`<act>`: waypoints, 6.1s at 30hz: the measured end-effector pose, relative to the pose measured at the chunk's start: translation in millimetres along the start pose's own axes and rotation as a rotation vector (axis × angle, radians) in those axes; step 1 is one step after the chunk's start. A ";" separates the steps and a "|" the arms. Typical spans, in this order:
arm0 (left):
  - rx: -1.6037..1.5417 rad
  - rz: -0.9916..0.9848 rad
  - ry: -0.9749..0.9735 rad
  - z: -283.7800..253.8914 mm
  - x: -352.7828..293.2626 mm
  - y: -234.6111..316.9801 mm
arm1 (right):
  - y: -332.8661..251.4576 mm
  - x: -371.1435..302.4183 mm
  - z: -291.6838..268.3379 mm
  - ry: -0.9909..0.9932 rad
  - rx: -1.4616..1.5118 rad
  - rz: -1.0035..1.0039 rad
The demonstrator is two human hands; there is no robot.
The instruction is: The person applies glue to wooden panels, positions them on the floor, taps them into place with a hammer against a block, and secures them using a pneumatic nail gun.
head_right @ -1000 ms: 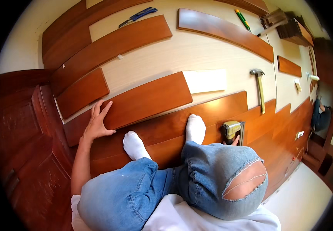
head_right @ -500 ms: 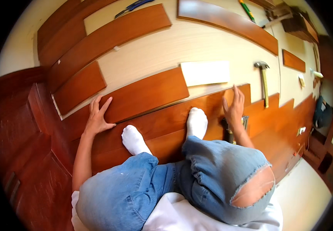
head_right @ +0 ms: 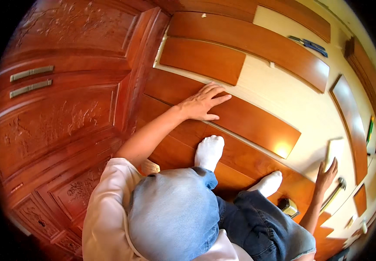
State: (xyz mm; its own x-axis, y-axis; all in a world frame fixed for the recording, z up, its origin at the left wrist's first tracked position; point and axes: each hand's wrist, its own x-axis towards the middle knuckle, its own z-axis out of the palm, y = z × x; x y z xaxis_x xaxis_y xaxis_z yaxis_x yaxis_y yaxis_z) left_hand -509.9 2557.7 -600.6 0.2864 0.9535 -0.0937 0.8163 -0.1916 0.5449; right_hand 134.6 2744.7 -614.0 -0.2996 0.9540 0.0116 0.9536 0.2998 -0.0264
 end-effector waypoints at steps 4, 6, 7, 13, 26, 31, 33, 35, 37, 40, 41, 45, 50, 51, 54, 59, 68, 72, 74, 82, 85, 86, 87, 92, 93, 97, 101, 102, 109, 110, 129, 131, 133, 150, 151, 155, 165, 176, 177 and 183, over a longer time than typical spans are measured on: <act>-0.015 -0.005 0.175 15.6 -2.4 3.2 | -79.3 -26.9 13.4 -0.210 0.541 0.196; -0.020 -0.037 0.207 22.2 -0.6 5.9 | -140.1 -30.3 0.6 -0.315 0.654 0.236; -0.026 -0.054 0.222 25.5 -2.1 8.8 | -165.5 -30.6 -9.1 -0.369 0.706 0.276; -0.002 -0.051 0.331 27.4 -4.5 18.7 | -196.3 -32.0 -13.7 -0.459 0.644 0.224; 0.091 -0.132 0.492 45.3 -1.2 28.6 | -198.2 -31.6 -8.5 -0.451 0.638 0.143; 0.102 -0.138 0.508 48.7 3.1 28.8 | -193.0 -35.4 -5.0 -0.437 0.766 0.209; 0.113 -0.145 0.514 49.6 5.1 29.7 | -197.1 -33.3 -9.5 -0.462 0.775 0.244; 0.109 -0.159 0.534 54.0 1.1 35.2 | -199.9 -33.0 -11.8 -0.468 0.789 0.268; 0.124 -0.157 0.558 54.4 6.6 29.5 | -198.8 -34.6 -10.3 -0.456 0.806 0.282; 0.138 -0.170 0.549 53.8 7.1 33.4 | -192.0 -35.7 -8.6 -0.481 0.744 0.252; 0.128 -0.172 0.543 54.1 6.6 32.1 | -192.8 -33.4 -6.1 -0.482 0.747 0.246; 0.091 -0.162 0.508 52.6 2.1 29.7 | -194.2 -33.7 -6.6 -0.490 0.766 0.258; 0.046 -0.177 0.470 33.3 -10.4 6.5 | -197.0 -18.7 -20.7 -0.245 0.458 0.105; 0.119 -0.270 0.540 34.7 -17.0 -3.2 | -193.9 -16.3 -14.6 -0.078 0.402 -0.020; 0.145 -0.454 0.642 24.0 -41.7 -42.6 | -224.0 6.2 -8.3 -0.023 0.423 -0.230; 0.234 -0.386 0.682 20.6 -46.8 -56.9 | -306.2 27.2 -3.2 -0.184 0.612 -0.278; 0.225 -0.450 0.793 34.1 -40.0 -53.5 | -311.5 36.3 7.6 -0.259 0.641 -0.240; 0.167 -0.440 0.774 34.9 -40.1 -48.6 | -300.4 27.1 2.0 -0.276 0.599 -0.267; 0.208 -0.454 0.769 36.1 -39.9 -48.9 | -301.4 30.8 -1.4 -0.279 0.642 -0.286; 0.222 -0.451 0.719 28.6 -41.5 -54.8 | -304.5 28.9 4.0 -0.170 0.661 -0.333; 0.128 -0.548 0.738 21.8 -30.8 -47.2 | -299.6 28.0 7.4 -0.159 0.673 -0.354; 0.033 -0.678 0.780 21.2 -23.0 -40.7 | -296.6 28.9 10.5 -0.160 0.671 -0.367; -0.170 -0.813 0.928 14.9 -9.0 -36.1 | -295.3 28.3 10.2 -0.157 0.668 -0.369; -1.276 -1.274 1.148 -22.9 28.2 -47.4 | -292.7 28.7 9.3 -0.137 0.653 -0.409; -1.451 -1.328 1.105 -31.8 36.0 -47.4 | -292.8 27.3 9.5 -0.143 0.654 -0.401; -1.471 -1.459 1.224 -36.8 52.6 -60.2 | -296.6 23.9 9.0 -0.139 0.658 -0.397; -1.658 -1.296 1.377 -27.0 46.5 -80.8 | -305.8 26.5 8.0 -0.106 0.681 -0.418; -1.656 -1.343 1.337 -28.3 47.1 -85.0 | -303.3 25.5 6.0 -0.105 0.677 -0.415; -1.649 -1.045 1.279 -21.6 50.6 -47.0 | -269.4 27.8 1.9 -0.164 0.785 -0.338; -1.676 -0.995 1.214 -16.3 43.5 -50.4 | -261.5 25.3 -1.3 -0.105 0.834 -0.304; -1.591 -0.871 1.123 -56.5 145.1 -156.7 | 218.6 -58.4 20.6 -0.169 0.217 0.870; -1.460 -0.986 1.106 -66.1 140.4 -142.5 | 209.5 -53.2 25.4 -0.152 0.161 0.792; -1.382 -1.199 0.995 -53.5 165.6 -115.5 | 261.7 -71.6 3.9 -0.192 -0.068 0.754; -1.159 -0.911 0.530 -75.2 143.9 -86.0 | 39.9 12.3 -0.1 -0.055 0.315 0.380; -1.190 -0.882 0.521 -75.8 141.8 -86.5 | 33.5 16.0 -0.5 -0.083 0.288 0.373; -1.299 -0.748 0.528 -76.1 125.7 -93.8 | 6.4 27.3 1.8 0.031 0.259 0.314; 0.177 -0.388 0.534 1.6 -65.9 -43.8 | -167.5 142.8 -68.8 -0.663 0.487 0.084; 0.195 -0.434 0.571 40.3 -120.7 -18.9 | -419.0 200.4 -23.2 -0.781 0.185 -0.772; 0.194 -0.429 0.579 41.9 -120.9 -18.9 | -432.4 195.8 -14.8 -0.704 0.216 -0.849; 0.199 -0.430 0.588 44.6 -126.7 -19.3 | -470.4 187.8 -0.7 -0.641 0.156 -1.040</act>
State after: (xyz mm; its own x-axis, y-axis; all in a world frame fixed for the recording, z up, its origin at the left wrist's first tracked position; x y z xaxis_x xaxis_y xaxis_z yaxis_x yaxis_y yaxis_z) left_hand -539.6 2430.3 -636.4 -0.3470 0.9101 0.2265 0.8870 0.2400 0.3945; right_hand -370.2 2782.8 -598.7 -0.9164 0.0771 -0.3928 0.2523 0.8731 -0.4172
